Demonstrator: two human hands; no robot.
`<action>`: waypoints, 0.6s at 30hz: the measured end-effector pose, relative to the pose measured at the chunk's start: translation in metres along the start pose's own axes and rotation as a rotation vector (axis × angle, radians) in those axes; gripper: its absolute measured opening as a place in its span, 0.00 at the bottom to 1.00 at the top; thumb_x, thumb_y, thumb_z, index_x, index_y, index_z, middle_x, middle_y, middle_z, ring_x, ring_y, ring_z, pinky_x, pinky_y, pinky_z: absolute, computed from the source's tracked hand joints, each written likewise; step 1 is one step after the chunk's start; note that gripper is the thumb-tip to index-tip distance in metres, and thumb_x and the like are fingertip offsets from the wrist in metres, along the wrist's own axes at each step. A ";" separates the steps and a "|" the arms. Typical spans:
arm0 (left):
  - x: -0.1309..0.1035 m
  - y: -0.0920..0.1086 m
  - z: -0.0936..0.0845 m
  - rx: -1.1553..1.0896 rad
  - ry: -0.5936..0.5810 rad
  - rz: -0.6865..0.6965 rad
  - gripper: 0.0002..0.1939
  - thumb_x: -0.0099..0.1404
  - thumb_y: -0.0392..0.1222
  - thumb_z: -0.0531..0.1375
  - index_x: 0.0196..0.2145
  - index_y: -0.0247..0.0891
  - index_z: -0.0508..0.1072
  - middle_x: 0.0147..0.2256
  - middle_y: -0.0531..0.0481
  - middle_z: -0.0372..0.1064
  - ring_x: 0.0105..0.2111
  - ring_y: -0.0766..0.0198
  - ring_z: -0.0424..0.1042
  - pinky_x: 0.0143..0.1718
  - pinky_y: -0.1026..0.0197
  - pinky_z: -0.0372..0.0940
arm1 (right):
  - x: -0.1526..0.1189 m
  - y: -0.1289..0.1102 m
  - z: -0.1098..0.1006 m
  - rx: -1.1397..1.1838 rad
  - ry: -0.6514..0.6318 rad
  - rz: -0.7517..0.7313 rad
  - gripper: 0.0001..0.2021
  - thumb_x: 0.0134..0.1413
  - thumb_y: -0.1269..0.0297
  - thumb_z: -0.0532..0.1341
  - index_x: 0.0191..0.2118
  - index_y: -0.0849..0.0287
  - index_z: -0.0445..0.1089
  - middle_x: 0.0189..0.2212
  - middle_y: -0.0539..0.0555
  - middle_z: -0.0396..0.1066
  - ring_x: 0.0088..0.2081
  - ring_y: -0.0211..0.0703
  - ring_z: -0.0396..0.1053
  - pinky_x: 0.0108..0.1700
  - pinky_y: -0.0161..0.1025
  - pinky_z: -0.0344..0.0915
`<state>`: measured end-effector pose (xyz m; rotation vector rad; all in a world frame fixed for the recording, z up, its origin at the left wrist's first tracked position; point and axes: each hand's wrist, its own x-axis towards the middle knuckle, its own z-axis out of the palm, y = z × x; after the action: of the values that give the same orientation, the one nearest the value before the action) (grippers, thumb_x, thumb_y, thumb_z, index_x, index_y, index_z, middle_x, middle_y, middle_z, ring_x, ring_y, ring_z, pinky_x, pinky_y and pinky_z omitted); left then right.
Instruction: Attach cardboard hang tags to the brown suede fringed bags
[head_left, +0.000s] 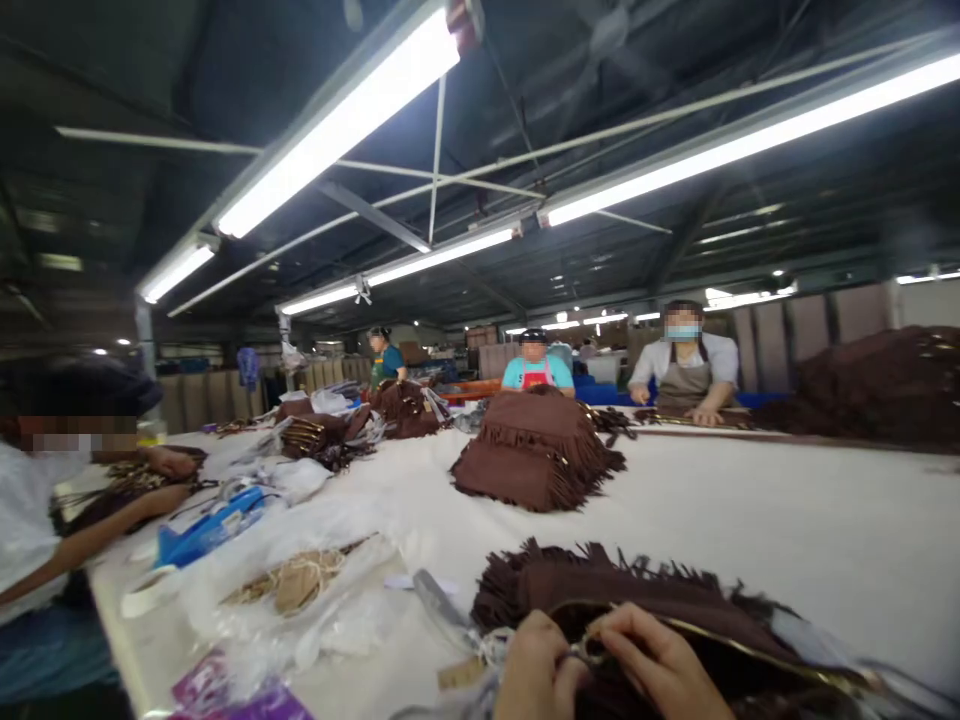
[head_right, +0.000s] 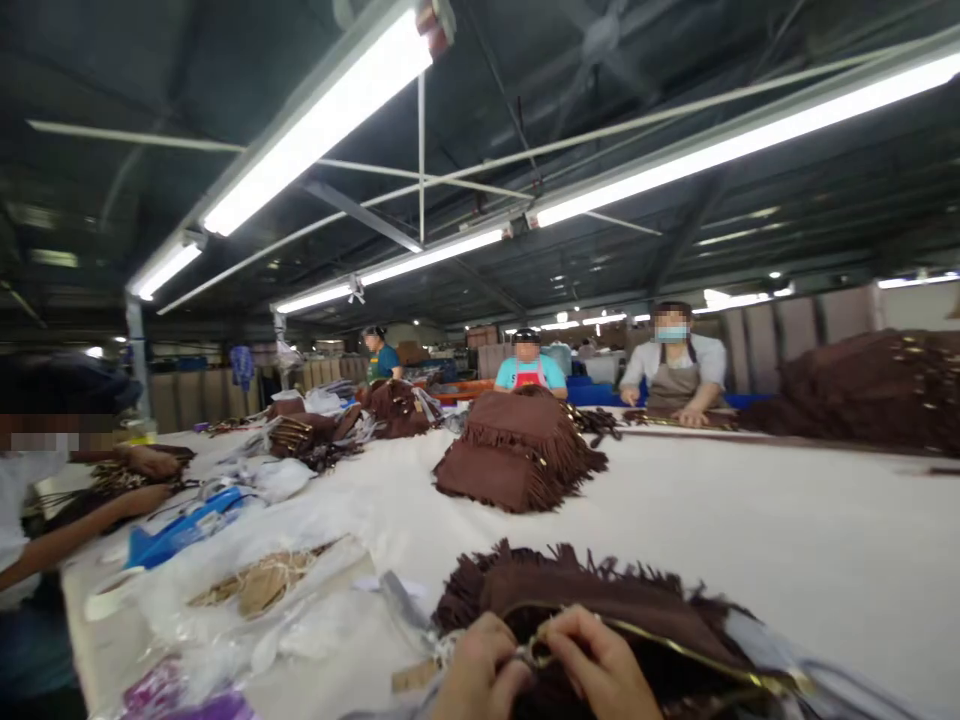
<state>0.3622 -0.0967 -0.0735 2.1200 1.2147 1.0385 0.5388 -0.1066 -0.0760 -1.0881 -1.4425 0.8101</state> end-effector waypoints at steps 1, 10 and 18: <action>-0.004 0.009 -0.006 -0.016 -0.036 -0.003 0.07 0.57 0.32 0.56 0.22 0.37 0.69 0.33 0.47 0.69 0.37 0.60 0.69 0.39 0.61 0.60 | -0.004 -0.006 0.002 0.021 0.036 -0.006 0.17 0.46 0.44 0.65 0.23 0.52 0.73 0.18 0.48 0.61 0.20 0.42 0.56 0.24 0.39 0.53; -0.007 0.020 -0.042 0.015 -0.251 0.126 0.13 0.58 0.31 0.50 0.25 0.39 0.73 0.38 0.46 0.73 0.40 0.60 0.71 0.44 0.60 0.62 | -0.007 -0.022 0.005 0.156 0.084 0.066 0.17 0.45 0.48 0.66 0.26 0.59 0.70 0.15 0.43 0.56 0.19 0.34 0.49 0.22 0.34 0.46; -0.008 0.032 -0.029 -0.083 -0.154 0.124 0.16 0.57 0.32 0.51 0.38 0.39 0.76 0.41 0.45 0.73 0.43 0.58 0.70 0.47 0.57 0.62 | -0.004 -0.021 0.003 0.184 0.066 0.041 0.16 0.46 0.50 0.66 0.26 0.59 0.71 0.16 0.44 0.60 0.19 0.34 0.51 0.22 0.34 0.47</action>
<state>0.3528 -0.1182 -0.0360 2.1883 0.9624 0.9411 0.5316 -0.1172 -0.0586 -0.9977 -1.2683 0.9093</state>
